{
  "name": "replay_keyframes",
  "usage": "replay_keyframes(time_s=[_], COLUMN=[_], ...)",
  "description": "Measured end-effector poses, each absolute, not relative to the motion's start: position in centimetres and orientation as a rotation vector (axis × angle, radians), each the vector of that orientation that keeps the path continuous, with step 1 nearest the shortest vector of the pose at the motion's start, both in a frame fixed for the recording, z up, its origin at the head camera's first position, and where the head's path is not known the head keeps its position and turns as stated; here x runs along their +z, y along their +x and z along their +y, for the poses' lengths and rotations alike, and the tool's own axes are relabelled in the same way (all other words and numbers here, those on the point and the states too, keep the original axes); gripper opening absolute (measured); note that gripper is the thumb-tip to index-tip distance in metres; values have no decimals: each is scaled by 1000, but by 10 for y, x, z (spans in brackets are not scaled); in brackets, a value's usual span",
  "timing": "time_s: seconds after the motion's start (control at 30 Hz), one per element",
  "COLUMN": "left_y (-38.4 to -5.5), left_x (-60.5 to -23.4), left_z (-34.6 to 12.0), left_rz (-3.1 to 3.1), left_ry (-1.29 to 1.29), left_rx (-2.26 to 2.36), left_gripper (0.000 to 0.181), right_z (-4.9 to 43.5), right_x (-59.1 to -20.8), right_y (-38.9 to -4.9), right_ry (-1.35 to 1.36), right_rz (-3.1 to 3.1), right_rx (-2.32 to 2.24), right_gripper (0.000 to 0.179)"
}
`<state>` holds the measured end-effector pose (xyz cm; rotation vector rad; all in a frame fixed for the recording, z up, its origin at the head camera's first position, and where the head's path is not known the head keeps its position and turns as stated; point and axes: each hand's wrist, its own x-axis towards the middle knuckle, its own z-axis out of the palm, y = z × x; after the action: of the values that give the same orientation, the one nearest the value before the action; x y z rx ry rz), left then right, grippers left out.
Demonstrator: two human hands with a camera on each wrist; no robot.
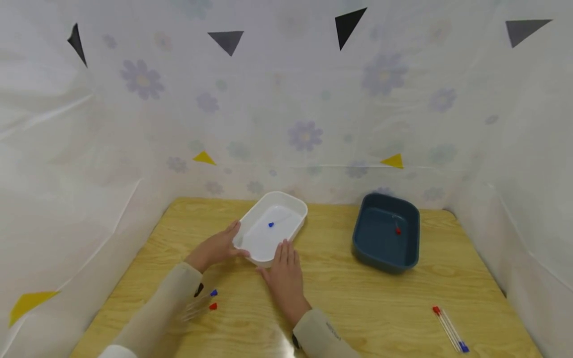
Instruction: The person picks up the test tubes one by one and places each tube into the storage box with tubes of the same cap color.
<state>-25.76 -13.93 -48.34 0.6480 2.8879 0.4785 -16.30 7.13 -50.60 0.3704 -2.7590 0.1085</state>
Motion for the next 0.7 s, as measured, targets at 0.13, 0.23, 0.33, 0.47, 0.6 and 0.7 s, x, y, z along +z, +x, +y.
replay_keyframes(time_s=[0.13,0.23,0.33,0.47,0.6,0.7], left_y=[-255,-252,-249,-245,-242,-240], left_x=[-483,-482,-481,-479,-477,-477], left_z=[-139,-137,-136,-133,-129,-126], left_rz=[2919,2937,2963,2999,3029,3047], left_ry=[640,636,655,682,684,663], left_rx=[452,429,427,425,413,416], left_gripper=[111,110,109,108,109,109], right_z=[72,72,72,74,76,77], right_x=[-507,-509,-510,-510,-511,-512], right_y=[-163,-163,-164,-165,-166,-167], right_ry=[363,348,336,321,312,304], right_rz=[-2756,-2753,-2748,-2747,-2742,-2731], right_rx=[103,126,134,143,142,135], right_gripper=[81,80,80,80,81,81])
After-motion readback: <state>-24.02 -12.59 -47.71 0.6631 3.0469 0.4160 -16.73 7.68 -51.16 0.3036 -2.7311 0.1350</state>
